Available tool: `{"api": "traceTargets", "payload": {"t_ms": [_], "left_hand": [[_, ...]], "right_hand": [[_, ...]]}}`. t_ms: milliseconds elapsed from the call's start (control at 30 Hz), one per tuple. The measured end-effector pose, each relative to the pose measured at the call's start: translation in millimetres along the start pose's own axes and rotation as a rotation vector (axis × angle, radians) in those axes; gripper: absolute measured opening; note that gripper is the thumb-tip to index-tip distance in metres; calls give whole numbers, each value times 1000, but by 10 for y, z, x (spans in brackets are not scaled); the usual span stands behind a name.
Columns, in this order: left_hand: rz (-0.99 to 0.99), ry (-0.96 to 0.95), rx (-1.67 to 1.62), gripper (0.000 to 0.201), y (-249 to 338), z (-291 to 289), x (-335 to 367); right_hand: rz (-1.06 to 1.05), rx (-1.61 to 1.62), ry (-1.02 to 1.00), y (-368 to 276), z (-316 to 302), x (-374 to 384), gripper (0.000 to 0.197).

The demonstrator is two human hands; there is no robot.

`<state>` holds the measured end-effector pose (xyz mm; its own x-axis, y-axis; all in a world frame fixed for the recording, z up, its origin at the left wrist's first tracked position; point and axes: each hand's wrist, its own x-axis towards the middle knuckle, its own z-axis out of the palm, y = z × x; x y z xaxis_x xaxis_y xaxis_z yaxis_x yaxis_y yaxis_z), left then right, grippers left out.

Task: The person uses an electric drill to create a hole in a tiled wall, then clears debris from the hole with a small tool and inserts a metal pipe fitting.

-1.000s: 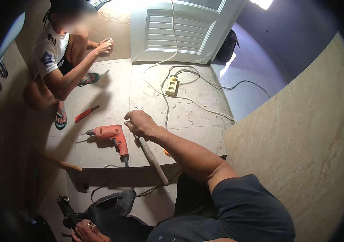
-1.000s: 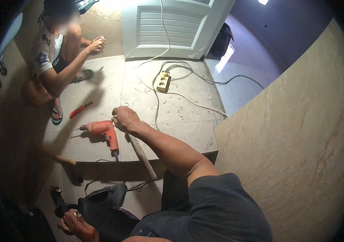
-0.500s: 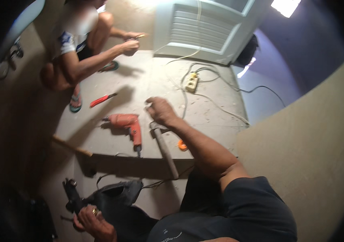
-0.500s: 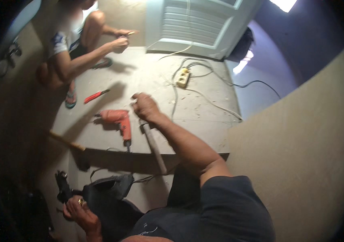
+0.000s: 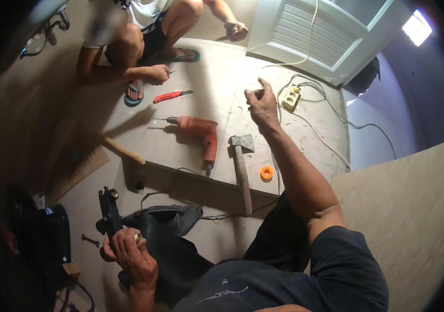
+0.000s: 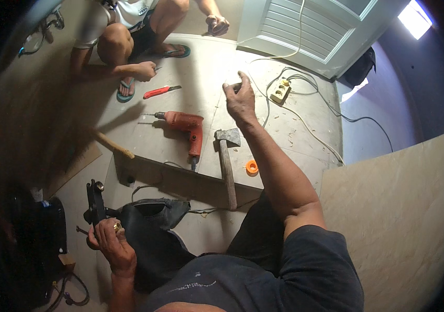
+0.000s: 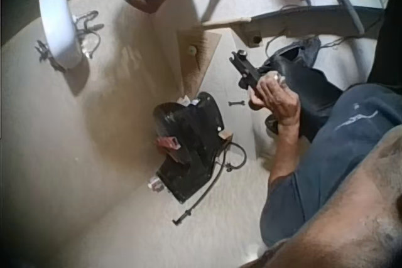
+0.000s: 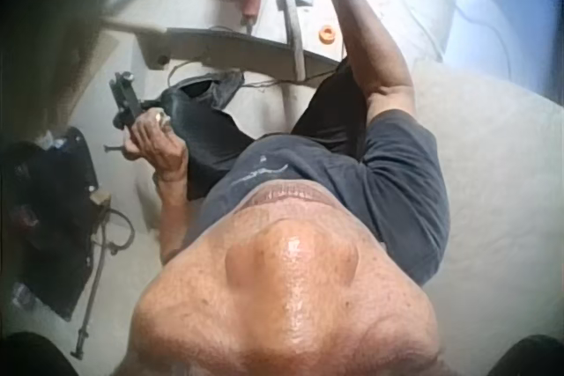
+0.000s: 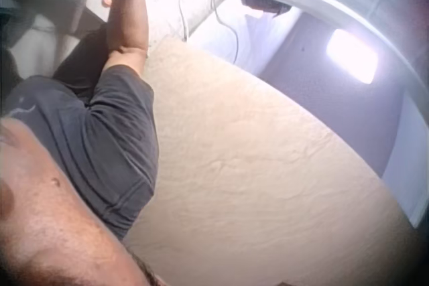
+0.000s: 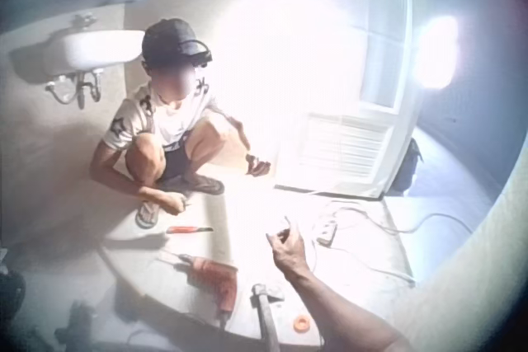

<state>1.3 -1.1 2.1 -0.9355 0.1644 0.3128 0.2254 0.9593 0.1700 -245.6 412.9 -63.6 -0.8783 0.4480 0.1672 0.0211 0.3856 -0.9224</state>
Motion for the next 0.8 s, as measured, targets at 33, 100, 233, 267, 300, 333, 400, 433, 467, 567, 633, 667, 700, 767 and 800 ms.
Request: {"api": "traceTargets", "payload": {"t_ms": [33, 100, 233, 267, 300, 333, 400, 433, 467, 567, 633, 667, 700, 767, 800], "left_hand": [[-13, 1, 2, 28, -9, 2, -6], [3, 1, 8, 30, -25, 7, -21], [-7, -37, 18, 31, -99, -58, -41], [-12, -44, 16, 31, -104, -69, -36], [-15, -55, 13, 31, -103, -84, -31], [-1, -51, -19, 31, -83, -88, -16], [28, -53, -75, 31, -99, -92, -2], [17, -58, -68, 31, -106, -78, -5], [26, -43, -103, 31, -110, -53, -5], [19, -43, -109, 31, -137, -87, 1], [75, -9, -108, 30, -125, -80, 32], [69, -23, -130, 30, -116, -94, 44], [77, -57, -137, 30, -144, -117, 31], [98, -56, -141, 31, -205, -93, 11], [112, -37, -161, 32, -201, -41, 34]], "right_hand": [[-10, 33, 21, -30, 8, 44, 68], [-70, 31, 12, -56, 41, 100, 73], [-198, 30, 37, -160, 182, 102, 81], [-275, -121, 116, -159, 242, 136, 86], [-349, -274, 197, -146, 284, 172, 91], [-348, -157, 181, -134, 314, 214, 101], [-535, -380, 311, -131, 328, 261, 100], [-609, -428, 350, -138, 325, 263, 97], [-624, -434, 384, -134, 307, 249, 92], [-827, -545, 387, -299, 263, 101, 62], [-848, -589, 394, -248, 138, 111, 48], [-860, -660, 374, -216, 73, 94, 48], [-873, -727, 348, -208, 24, 48, 49], [-881, -762, 325, -238, -40, -48, 47], [-979, -736, 298, -233, -171, -99, 40]]}}
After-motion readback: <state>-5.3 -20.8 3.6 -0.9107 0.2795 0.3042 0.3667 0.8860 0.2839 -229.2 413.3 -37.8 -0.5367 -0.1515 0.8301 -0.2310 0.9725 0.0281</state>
